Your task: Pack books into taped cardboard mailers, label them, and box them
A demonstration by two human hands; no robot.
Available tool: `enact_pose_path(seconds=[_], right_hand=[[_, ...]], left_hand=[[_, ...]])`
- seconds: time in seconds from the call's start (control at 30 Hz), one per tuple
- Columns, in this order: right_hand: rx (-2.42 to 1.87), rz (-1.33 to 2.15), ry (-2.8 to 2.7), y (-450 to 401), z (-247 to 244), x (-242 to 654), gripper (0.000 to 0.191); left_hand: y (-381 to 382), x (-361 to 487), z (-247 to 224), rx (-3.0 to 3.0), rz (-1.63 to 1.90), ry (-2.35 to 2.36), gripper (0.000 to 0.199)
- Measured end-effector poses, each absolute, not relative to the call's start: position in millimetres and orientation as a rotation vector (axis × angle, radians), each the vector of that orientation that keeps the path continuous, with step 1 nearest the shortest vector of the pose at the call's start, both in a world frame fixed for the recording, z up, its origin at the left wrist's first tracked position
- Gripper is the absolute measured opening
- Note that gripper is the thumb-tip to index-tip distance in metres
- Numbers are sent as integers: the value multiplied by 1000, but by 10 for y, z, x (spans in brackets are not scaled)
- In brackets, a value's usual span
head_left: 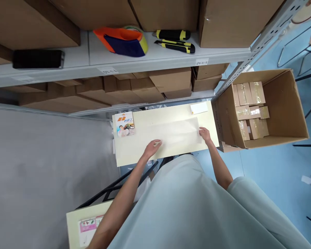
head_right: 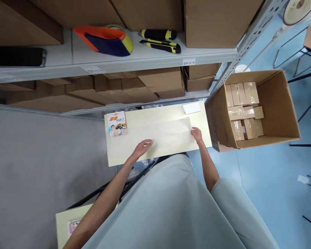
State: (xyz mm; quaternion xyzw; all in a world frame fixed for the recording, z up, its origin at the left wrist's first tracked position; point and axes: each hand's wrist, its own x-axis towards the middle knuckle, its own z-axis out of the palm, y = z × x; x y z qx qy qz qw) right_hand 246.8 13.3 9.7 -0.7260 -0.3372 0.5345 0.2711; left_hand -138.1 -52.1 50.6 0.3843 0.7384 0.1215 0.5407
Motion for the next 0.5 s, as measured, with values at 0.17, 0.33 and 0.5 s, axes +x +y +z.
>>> enact_pose_path(seconds=[0.17,0.33,0.5], right_hand=[[-2134,1336,-1023,105,92,2553,59],[-2301,1122,-1302,11,176,2461,34],[-2310,981,-1432,-161,340,2613,35]], left_hand=[[-565,-1495,330,1074,160,1875,46],[-748,-1337,205,1189,103,1896,48],[-846,-1509,196,1391,72,2020,60]])
